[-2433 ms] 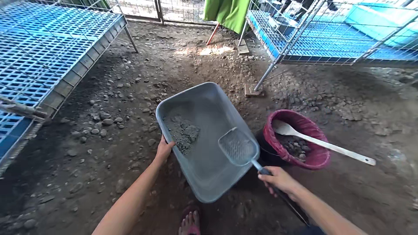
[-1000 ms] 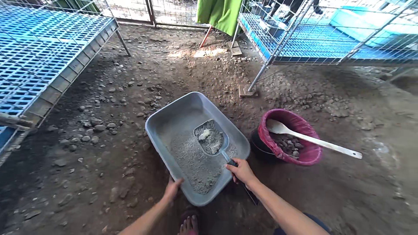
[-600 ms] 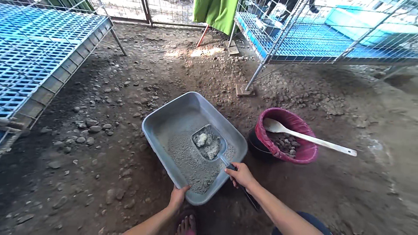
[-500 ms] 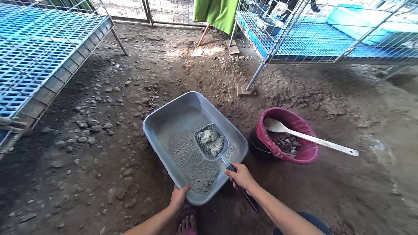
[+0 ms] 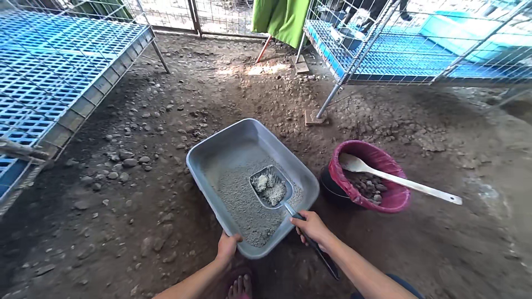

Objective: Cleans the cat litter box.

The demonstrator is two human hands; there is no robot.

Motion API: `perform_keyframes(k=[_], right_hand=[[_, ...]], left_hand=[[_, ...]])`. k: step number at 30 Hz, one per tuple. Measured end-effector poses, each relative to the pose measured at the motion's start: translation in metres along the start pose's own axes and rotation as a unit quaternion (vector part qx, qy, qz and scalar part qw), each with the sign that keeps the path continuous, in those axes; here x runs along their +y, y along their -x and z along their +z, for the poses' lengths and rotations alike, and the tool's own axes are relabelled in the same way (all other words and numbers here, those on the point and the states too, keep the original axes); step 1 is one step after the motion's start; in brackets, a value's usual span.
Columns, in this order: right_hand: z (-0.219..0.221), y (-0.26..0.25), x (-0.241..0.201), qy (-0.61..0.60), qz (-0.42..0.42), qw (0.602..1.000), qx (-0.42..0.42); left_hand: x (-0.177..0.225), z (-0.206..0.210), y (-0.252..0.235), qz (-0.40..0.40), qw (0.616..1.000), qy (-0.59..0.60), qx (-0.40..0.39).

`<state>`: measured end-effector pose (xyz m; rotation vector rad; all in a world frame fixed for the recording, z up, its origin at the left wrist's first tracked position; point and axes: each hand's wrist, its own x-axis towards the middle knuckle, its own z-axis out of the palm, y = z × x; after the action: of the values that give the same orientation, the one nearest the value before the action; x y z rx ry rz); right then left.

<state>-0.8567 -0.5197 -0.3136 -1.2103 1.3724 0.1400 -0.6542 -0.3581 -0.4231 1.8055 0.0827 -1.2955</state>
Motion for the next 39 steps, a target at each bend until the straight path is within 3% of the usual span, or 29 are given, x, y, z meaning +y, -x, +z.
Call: perform_keyframes(k=[6,9,12,14,16,20,22,24,28,30,32,35,39], right_hand=[[-0.057,0.069,-0.045,-0.127,-0.071,0.989,0.013],[-0.094,0.11,-0.06,-0.197,-0.156,0.964,0.086],[-0.137,0.133,-0.057,-0.193,-0.22,0.938,0.186],[-0.162,0.138,-0.044,-0.104,-0.219,0.929,0.28],[-0.179,0.135,-0.024,0.079,-0.171,0.91,0.369],[-0.19,0.113,0.028,0.355,-0.051,0.834,0.419],[-0.191,0.104,0.041,0.406,0.021,0.81,0.424],[-0.195,0.098,0.046,0.41,0.036,0.793,0.449],[-0.184,0.104,0.033,0.365,-0.078,0.783,0.497],[-0.17,0.103,0.024,0.326,-0.154,0.819,0.446],[-0.143,0.103,0.009,0.279,-0.163,0.885,0.336],[-0.088,0.087,-0.007,0.169,-0.087,0.973,0.133],[-0.024,0.051,0.016,0.031,0.059,0.996,-0.053]], left_hand=[[0.075,-0.017,0.014,0.019,0.998,0.054,-0.028],[0.113,-0.027,0.022,0.011,0.994,0.09,-0.059],[0.13,-0.038,0.03,-0.001,0.987,0.132,-0.086],[0.126,-0.042,0.033,-0.003,0.986,0.144,-0.089],[0.109,-0.04,0.032,-0.006,0.986,0.142,-0.088],[0.059,-0.032,0.014,0.008,0.992,0.089,-0.092],[0.035,-0.029,0.006,0.014,0.994,0.041,-0.096],[0.014,-0.028,-0.002,0.013,0.994,-0.016,-0.107],[-0.008,-0.026,-0.015,0.003,0.995,-0.044,-0.095],[0.01,-0.028,-0.028,0.04,0.998,0.006,-0.04],[0.045,-0.042,-0.058,0.112,0.993,0.033,-0.016],[0.093,-0.066,-0.102,0.138,0.99,-0.02,-0.012],[0.109,-0.066,-0.101,0.152,0.988,-0.035,-0.014]])
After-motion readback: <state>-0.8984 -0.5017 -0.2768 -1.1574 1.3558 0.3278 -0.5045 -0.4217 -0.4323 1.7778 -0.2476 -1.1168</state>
